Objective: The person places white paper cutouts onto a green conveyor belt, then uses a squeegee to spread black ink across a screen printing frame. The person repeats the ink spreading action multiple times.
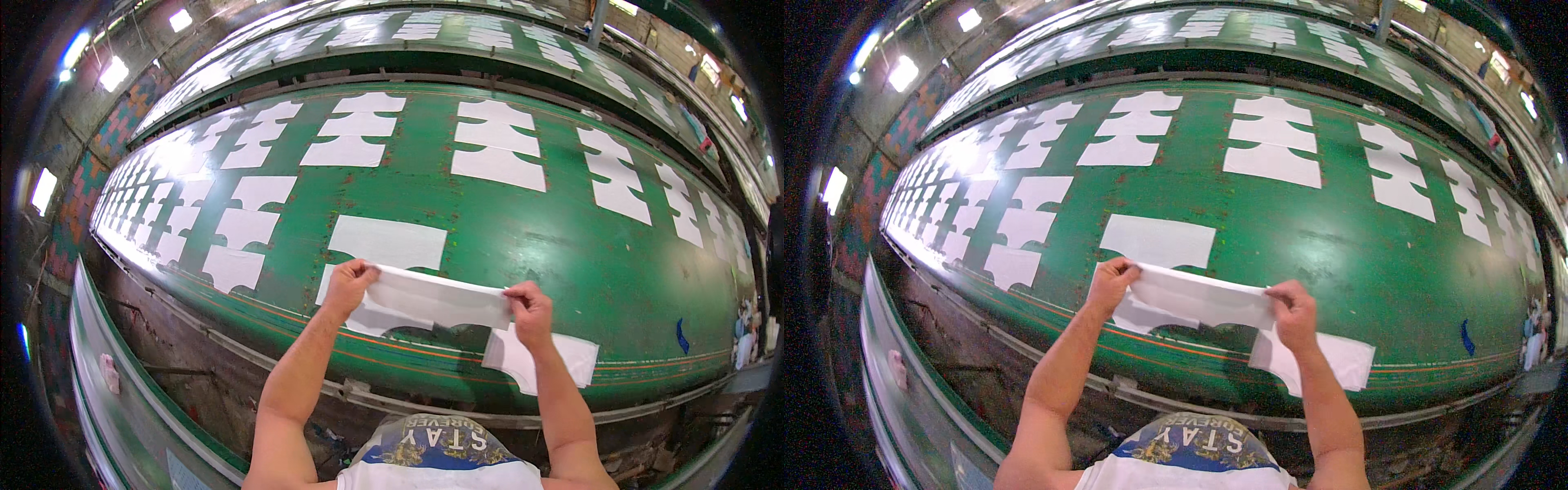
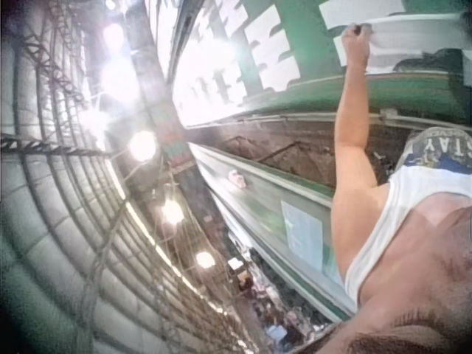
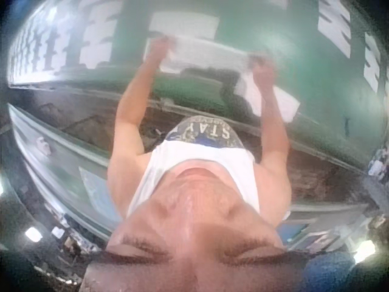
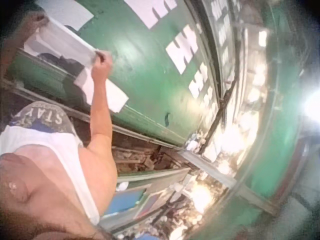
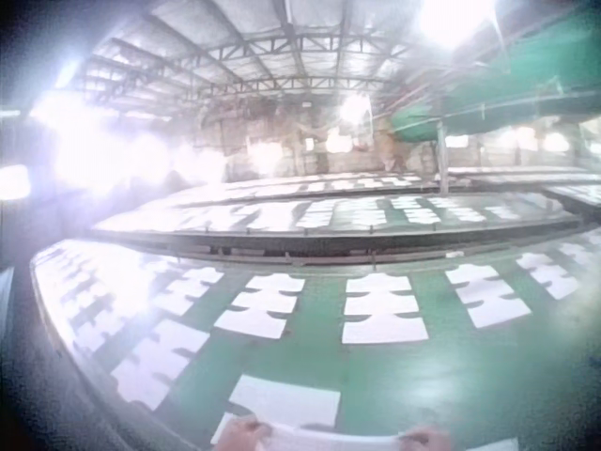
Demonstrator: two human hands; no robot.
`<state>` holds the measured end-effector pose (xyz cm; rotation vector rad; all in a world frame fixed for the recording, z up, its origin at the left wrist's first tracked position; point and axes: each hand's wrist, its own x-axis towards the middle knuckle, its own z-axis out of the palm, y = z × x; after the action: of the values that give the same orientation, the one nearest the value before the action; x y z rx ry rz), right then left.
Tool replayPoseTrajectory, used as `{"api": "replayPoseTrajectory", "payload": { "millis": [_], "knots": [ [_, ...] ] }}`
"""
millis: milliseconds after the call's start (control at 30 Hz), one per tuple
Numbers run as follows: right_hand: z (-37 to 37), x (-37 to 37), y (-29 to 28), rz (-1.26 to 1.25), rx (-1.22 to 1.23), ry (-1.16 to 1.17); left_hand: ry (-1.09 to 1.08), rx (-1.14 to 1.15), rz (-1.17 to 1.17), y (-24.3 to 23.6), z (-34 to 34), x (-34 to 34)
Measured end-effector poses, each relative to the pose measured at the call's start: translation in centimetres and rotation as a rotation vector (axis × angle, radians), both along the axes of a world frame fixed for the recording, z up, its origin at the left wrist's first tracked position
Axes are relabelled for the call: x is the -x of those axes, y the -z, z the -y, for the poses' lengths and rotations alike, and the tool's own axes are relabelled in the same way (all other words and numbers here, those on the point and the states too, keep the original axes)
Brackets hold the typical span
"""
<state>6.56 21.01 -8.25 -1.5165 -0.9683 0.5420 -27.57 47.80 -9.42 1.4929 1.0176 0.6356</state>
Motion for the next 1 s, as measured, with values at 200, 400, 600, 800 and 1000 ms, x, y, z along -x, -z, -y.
{"api": "replayPoseTrajectory", "payload": {
  "millis": [200,400,600,800,1000],
  "knots": [
    [-15.1,4.7,3.6,0.2,0.086,0.087,-0.183,-0.3,-0.184,3.8,-13.9,1.1],
    [-26.0,2.5,5.0,0.289,0.162,0.168,-0.259,-0.616,-0.303,8.0,-25.5,-1.8],
    [-31.0,-0.1,7.2,0.289,0.204,0.203,-0.243,-0.814,-0.356,9.2,-30.1,-4.0],
    [-33.1,-2.5,9.5,0.374,0.258,0.221,-0.236,-0.798,-0.35,9.5,-32.0,-5.5],
    [-33.4,-3.6,9.7,0.388,0.334,0.176,-0.267,-0.745,-0.44,9.1,-32.0,-6.3]
  ]
}}
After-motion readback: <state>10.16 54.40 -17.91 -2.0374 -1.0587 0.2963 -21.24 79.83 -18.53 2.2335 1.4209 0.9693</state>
